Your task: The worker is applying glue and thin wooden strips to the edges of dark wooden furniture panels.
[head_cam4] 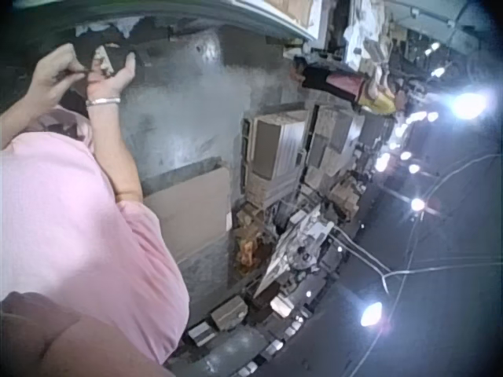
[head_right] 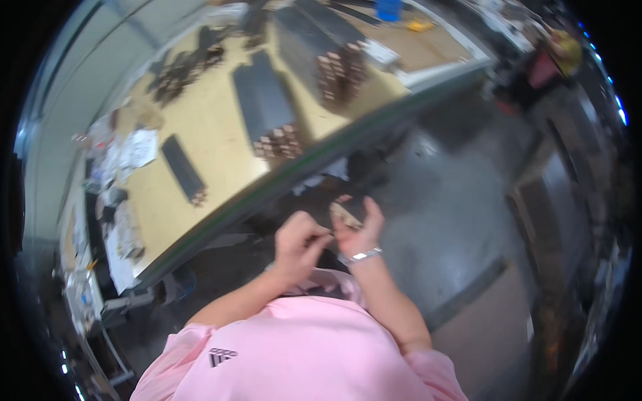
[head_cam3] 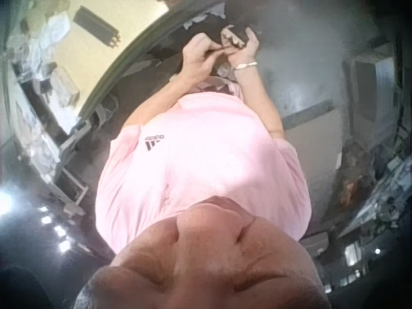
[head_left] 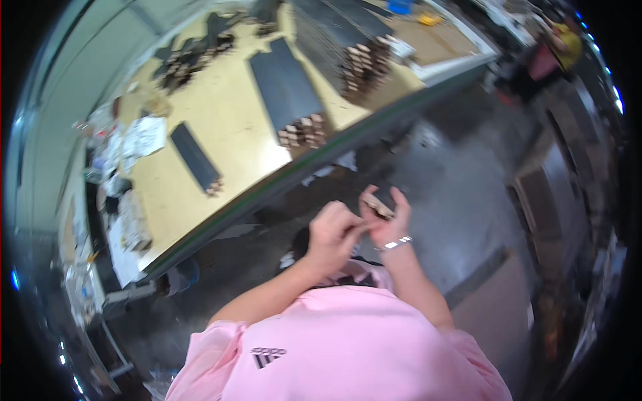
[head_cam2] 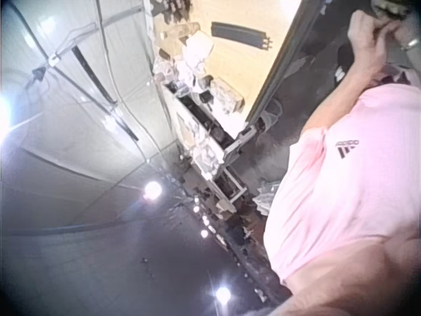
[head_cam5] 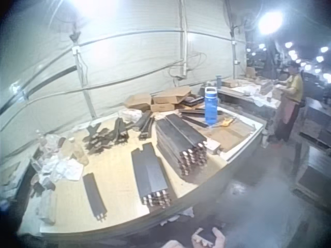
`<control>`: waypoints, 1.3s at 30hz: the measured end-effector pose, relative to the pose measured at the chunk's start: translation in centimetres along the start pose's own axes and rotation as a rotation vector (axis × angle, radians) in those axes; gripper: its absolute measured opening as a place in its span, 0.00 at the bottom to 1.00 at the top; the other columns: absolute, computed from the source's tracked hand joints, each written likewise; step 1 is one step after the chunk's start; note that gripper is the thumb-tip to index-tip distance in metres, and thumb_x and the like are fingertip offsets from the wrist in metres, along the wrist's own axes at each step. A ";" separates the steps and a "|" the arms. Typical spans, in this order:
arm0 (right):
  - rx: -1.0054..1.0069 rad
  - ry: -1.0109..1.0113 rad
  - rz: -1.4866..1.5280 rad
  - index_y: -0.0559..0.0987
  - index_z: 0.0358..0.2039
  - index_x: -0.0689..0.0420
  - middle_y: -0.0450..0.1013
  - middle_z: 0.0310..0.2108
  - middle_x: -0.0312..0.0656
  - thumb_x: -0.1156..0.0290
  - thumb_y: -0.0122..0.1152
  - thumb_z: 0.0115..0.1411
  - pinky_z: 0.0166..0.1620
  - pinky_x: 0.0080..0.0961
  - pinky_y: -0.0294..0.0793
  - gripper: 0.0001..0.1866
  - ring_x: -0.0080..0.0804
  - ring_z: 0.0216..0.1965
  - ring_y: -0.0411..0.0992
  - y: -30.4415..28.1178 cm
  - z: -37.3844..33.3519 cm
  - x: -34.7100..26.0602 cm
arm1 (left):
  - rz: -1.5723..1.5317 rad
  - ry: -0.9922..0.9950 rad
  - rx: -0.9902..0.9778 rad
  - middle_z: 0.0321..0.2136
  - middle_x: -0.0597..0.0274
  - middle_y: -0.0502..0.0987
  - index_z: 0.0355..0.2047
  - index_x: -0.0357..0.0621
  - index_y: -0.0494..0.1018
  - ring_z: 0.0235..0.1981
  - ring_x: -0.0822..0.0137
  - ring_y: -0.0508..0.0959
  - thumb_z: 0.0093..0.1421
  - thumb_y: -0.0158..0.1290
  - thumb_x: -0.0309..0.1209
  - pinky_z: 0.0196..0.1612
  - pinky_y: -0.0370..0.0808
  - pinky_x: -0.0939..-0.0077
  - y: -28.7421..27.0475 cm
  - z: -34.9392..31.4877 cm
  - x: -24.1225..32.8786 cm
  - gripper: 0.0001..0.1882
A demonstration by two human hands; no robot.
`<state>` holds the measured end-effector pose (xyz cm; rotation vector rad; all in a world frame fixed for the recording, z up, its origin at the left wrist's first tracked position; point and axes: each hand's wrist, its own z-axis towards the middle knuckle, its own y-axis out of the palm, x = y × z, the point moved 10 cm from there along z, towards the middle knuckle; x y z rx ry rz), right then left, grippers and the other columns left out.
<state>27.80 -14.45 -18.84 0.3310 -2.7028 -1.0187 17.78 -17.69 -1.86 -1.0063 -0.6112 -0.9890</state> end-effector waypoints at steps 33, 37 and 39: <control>-0.723 -1.256 -2.566 0.75 0.45 0.64 0.68 0.33 0.50 0.58 0.71 0.44 0.39 0.40 0.73 0.31 0.48 0.36 0.71 18.3 5.3 37.2 | -0.734 -0.719 0.968 0.27 0.60 0.77 0.35 0.40 0.67 0.25 0.74 0.75 0.65 0.51 0.24 0.31 0.73 0.80 -32.9 -14.4 -22.8 0.04; -0.645 -1.070 -2.546 0.77 0.44 0.66 0.70 0.34 0.49 0.60 0.70 0.47 0.39 0.38 0.74 0.28 0.45 0.36 0.73 18.2 7.9 39.1 | -0.755 -0.718 0.953 0.26 0.60 0.77 0.35 0.40 0.67 0.25 0.75 0.75 0.65 0.50 0.23 0.31 0.73 0.81 -35.2 -14.3 -24.3 0.03; -0.658 -0.954 -2.516 0.77 0.43 0.67 0.72 0.35 0.48 0.63 0.69 0.49 0.39 0.35 0.75 0.25 0.41 0.35 0.75 18.2 9.0 39.2 | -0.727 -0.755 0.980 0.26 0.60 0.77 0.35 0.40 0.67 0.25 0.75 0.75 0.65 0.50 0.23 0.30 0.73 0.81 -36.2 -15.0 -25.2 0.03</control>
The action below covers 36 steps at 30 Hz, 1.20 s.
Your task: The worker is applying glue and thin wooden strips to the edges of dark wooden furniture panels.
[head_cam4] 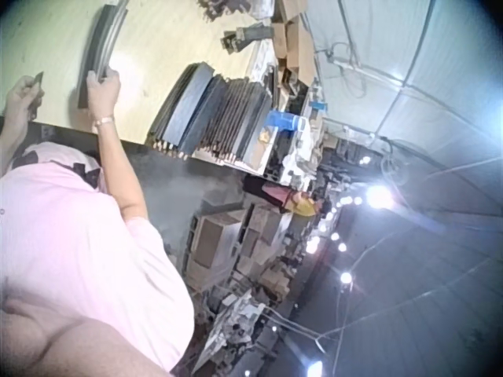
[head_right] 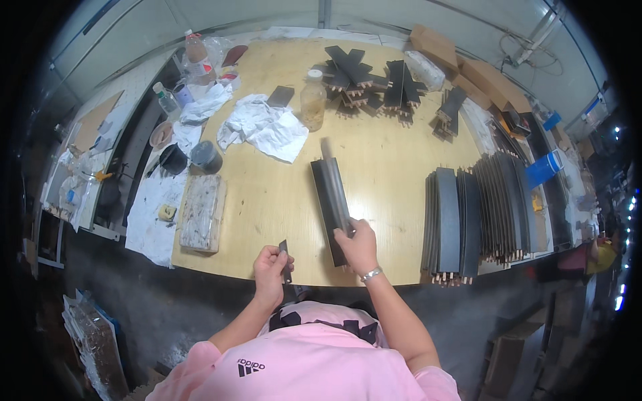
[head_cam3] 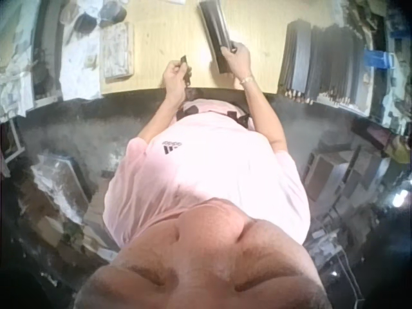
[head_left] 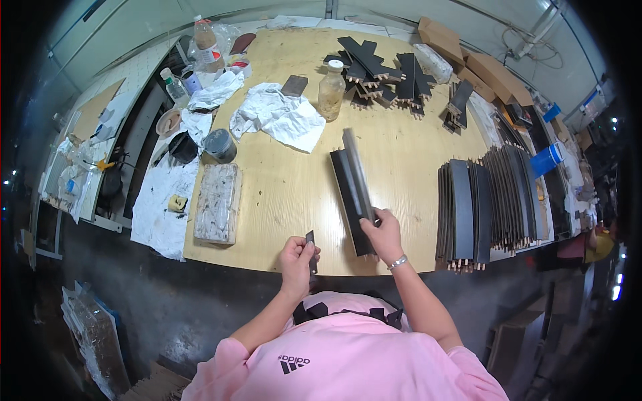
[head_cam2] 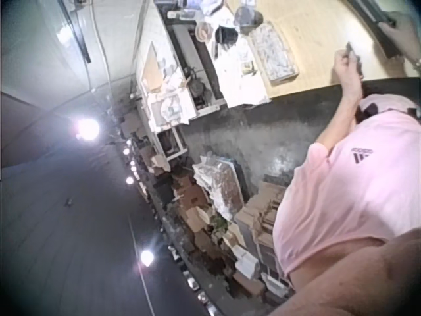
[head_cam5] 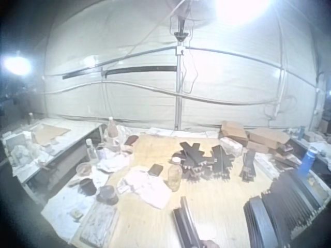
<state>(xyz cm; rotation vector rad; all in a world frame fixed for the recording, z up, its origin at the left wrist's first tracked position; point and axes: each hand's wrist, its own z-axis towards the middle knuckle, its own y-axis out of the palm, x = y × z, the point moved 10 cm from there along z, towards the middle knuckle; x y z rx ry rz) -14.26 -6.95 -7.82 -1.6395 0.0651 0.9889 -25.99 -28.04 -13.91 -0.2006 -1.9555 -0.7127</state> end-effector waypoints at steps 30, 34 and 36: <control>0.060 -0.245 0.408 0.71 0.56 0.63 0.68 0.54 0.53 0.76 0.61 0.51 0.62 0.34 0.63 0.29 0.46 0.58 0.66 -9.9 -1.3 4.9 | 0.161 0.207 0.078 0.31 0.64 0.76 0.38 0.40 0.71 0.29 0.78 0.72 0.67 0.49 0.28 0.35 0.70 0.82 6.7 6.3 -1.1 0.04; 0.434 -0.039 -0.178 0.70 0.55 0.63 0.65 0.54 0.53 0.69 0.68 0.49 0.58 0.39 0.64 0.33 0.50 0.54 0.63 -21.8 -3.9 10.9 | 0.206 0.238 0.030 0.32 0.60 0.78 0.35 0.41 0.69 0.29 0.77 0.75 0.67 0.49 0.27 0.35 0.72 0.83 7.4 5.1 1.1 0.04; 0.394 0.185 -0.270 0.69 0.56 0.64 0.65 0.53 0.53 0.65 0.71 0.47 0.57 0.38 0.65 0.36 0.50 0.54 0.63 -22.9 -4.4 15.4 | 0.238 0.258 -0.013 0.31 0.59 0.78 0.34 0.41 0.68 0.29 0.76 0.75 0.67 0.49 0.27 0.35 0.73 0.83 8.7 4.9 1.2 0.04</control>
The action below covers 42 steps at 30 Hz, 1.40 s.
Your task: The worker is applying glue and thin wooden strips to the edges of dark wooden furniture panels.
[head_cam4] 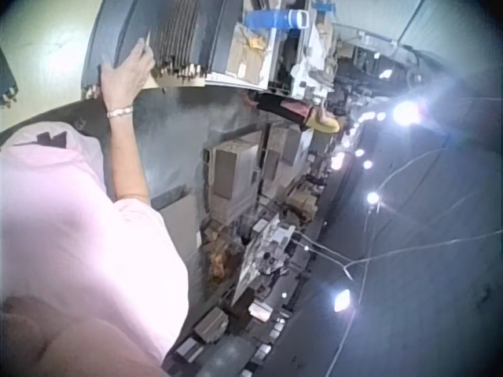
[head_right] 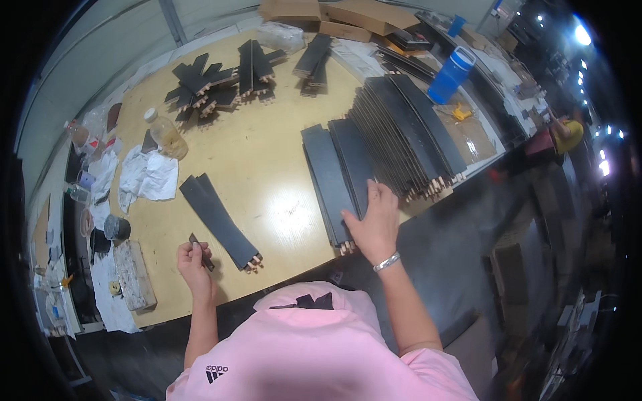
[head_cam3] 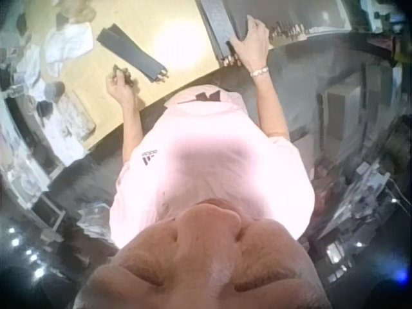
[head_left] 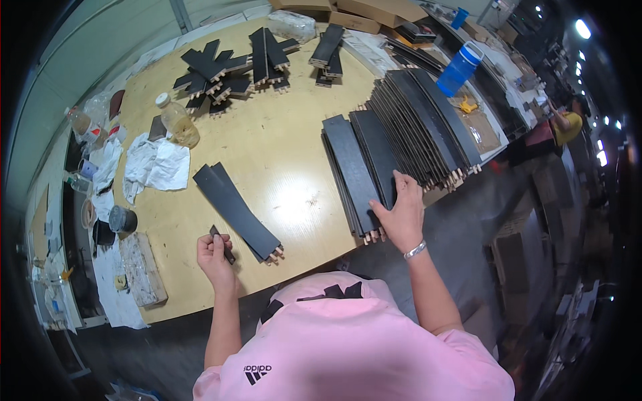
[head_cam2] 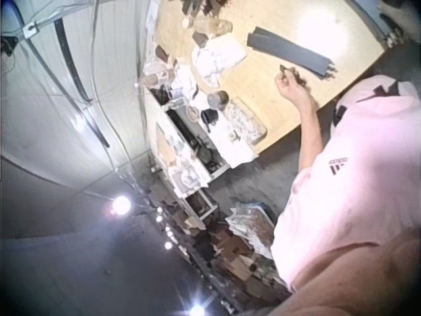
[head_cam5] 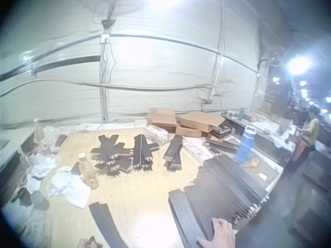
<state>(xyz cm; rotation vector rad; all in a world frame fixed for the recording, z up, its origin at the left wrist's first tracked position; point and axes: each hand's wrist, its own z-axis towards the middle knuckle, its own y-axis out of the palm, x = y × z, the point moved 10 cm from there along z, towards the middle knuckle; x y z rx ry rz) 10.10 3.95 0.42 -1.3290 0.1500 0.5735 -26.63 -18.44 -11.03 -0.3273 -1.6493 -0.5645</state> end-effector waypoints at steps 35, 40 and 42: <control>0.280 0.216 0.722 0.69 0.49 0.65 0.68 0.47 0.54 0.70 0.76 0.38 0.54 0.39 0.68 0.37 0.51 0.49 0.68 2.6 -6.3 9.2 | 0.783 0.943 -1.129 0.23 0.62 0.72 0.25 0.47 0.79 0.29 0.58 0.75 0.42 0.61 0.24 0.30 0.73 0.65 38.3 -15.5 3.0 0.07; 0.308 0.220 0.706 0.69 0.49 0.65 0.68 0.46 0.53 0.71 0.76 0.39 0.54 0.37 0.68 0.36 0.49 0.49 0.68 2.9 -6.5 9.4 | 0.828 0.980 -0.869 0.24 0.59 0.72 0.23 0.47 0.78 0.29 0.55 0.75 0.46 0.56 0.22 0.31 0.72 0.61 41.4 -9.0 3.9 0.05; 0.312 0.245 0.698 0.69 0.49 0.66 0.68 0.47 0.54 0.70 0.76 0.39 0.55 0.39 0.68 0.37 0.50 0.51 0.67 3.1 -6.7 9.8 | 0.784 1.056 -1.049 0.23 0.59 0.71 0.23 0.46 0.78 0.29 0.55 0.75 0.44 0.56 0.22 0.31 0.73 0.61 40.8 -12.2 3.5 0.05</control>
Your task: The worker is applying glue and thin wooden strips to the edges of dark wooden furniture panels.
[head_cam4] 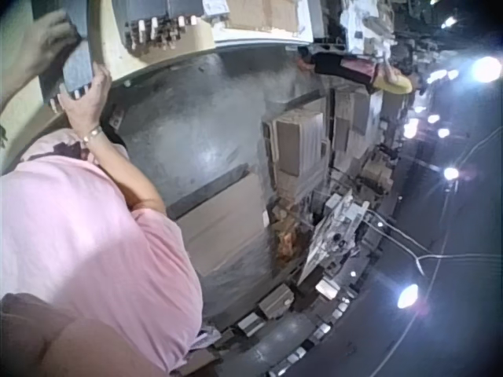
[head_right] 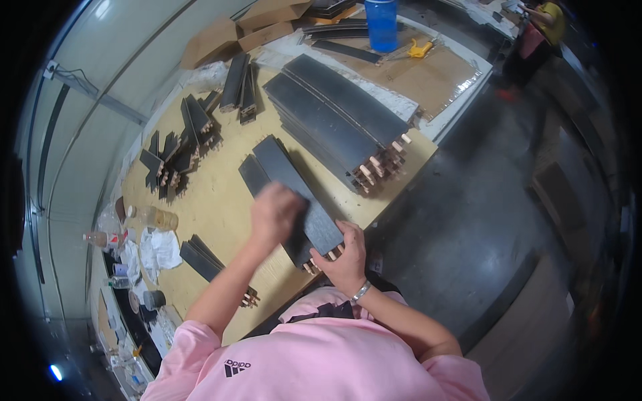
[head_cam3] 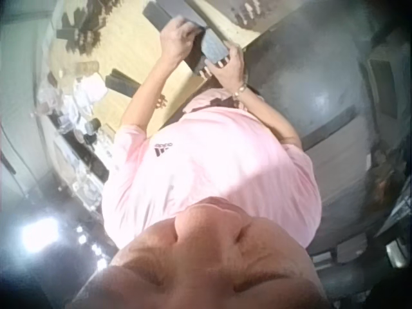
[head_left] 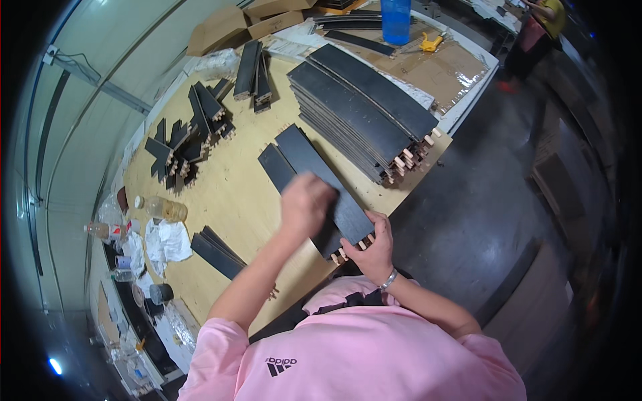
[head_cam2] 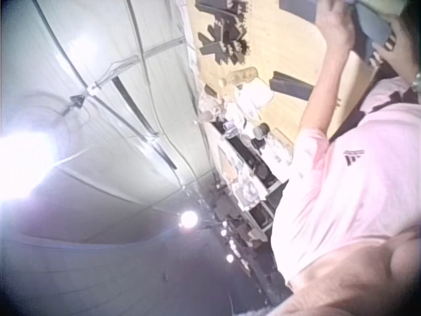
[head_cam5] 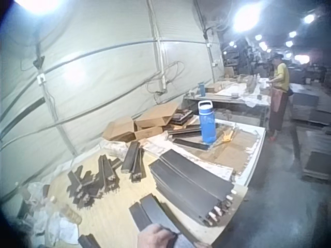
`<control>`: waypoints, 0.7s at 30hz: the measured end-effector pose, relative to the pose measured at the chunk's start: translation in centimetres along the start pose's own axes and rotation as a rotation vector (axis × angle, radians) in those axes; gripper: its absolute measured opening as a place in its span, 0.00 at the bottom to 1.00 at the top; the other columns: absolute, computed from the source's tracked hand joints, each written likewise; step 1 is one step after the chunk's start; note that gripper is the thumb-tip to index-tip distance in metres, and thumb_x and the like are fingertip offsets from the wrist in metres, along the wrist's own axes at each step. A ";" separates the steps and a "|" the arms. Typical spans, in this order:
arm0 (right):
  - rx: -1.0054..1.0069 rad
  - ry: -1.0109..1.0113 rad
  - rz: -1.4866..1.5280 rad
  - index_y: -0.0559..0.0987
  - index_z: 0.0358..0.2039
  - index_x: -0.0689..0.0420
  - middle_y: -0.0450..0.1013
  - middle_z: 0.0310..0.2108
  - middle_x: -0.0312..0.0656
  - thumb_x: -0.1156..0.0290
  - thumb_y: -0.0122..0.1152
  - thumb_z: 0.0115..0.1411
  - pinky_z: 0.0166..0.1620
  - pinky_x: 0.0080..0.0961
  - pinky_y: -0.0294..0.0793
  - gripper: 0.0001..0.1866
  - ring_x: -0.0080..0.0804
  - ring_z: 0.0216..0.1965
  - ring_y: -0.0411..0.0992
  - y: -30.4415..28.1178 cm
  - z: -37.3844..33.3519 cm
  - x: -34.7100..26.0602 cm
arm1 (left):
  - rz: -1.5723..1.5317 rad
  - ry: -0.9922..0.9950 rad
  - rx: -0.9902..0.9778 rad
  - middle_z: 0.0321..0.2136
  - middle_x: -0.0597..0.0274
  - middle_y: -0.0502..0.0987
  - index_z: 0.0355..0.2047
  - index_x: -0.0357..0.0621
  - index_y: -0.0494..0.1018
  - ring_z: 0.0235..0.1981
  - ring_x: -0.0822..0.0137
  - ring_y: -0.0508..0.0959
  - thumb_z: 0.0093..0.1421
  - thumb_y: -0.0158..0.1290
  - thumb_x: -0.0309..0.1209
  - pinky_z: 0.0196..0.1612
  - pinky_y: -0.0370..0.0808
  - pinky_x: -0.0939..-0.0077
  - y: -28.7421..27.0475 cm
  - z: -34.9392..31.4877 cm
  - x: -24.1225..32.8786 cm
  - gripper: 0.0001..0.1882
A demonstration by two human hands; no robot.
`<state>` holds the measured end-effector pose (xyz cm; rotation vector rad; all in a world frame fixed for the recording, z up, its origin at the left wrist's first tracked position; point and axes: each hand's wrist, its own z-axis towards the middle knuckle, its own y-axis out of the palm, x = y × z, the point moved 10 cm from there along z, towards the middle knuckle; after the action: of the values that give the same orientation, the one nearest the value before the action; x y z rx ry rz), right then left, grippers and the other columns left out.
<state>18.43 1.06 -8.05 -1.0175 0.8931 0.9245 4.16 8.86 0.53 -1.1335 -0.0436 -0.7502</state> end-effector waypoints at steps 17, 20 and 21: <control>0.057 -0.040 -0.073 0.71 0.49 0.64 0.70 0.45 0.51 0.68 0.74 0.40 0.51 0.35 0.71 0.34 0.46 0.47 0.70 0.0 -0.2 0.1 | -0.111 0.282 -0.072 0.22 0.60 0.71 0.20 0.47 0.74 0.26 0.56 0.75 0.42 0.56 0.25 0.27 0.73 0.62 1.0 -1.5 2.9 0.03; 0.044 -0.023 -0.080 0.71 0.49 0.64 0.70 0.44 0.51 0.68 0.74 0.40 0.51 0.35 0.71 0.35 0.46 0.46 0.70 -0.3 -0.4 -0.2 | -0.036 0.163 0.007 0.23 0.60 0.72 0.21 0.48 0.74 0.28 0.56 0.75 0.43 0.53 0.23 0.28 0.74 0.60 0.9 0.8 -1.2 0.04; 0.028 0.012 -0.085 0.71 0.50 0.64 0.70 0.44 0.51 0.68 0.74 0.40 0.51 0.35 0.71 0.35 0.46 0.46 0.70 -0.3 -0.4 0.0 | -0.010 0.076 0.113 0.25 0.58 0.74 0.22 0.47 0.74 0.30 0.54 0.76 0.43 0.51 0.22 0.30 0.74 0.58 0.1 3.1 -4.5 0.06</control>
<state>18.63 0.58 -8.03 -1.0297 0.8641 0.8336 1.84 13.76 0.01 -0.9973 -0.0274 -0.7894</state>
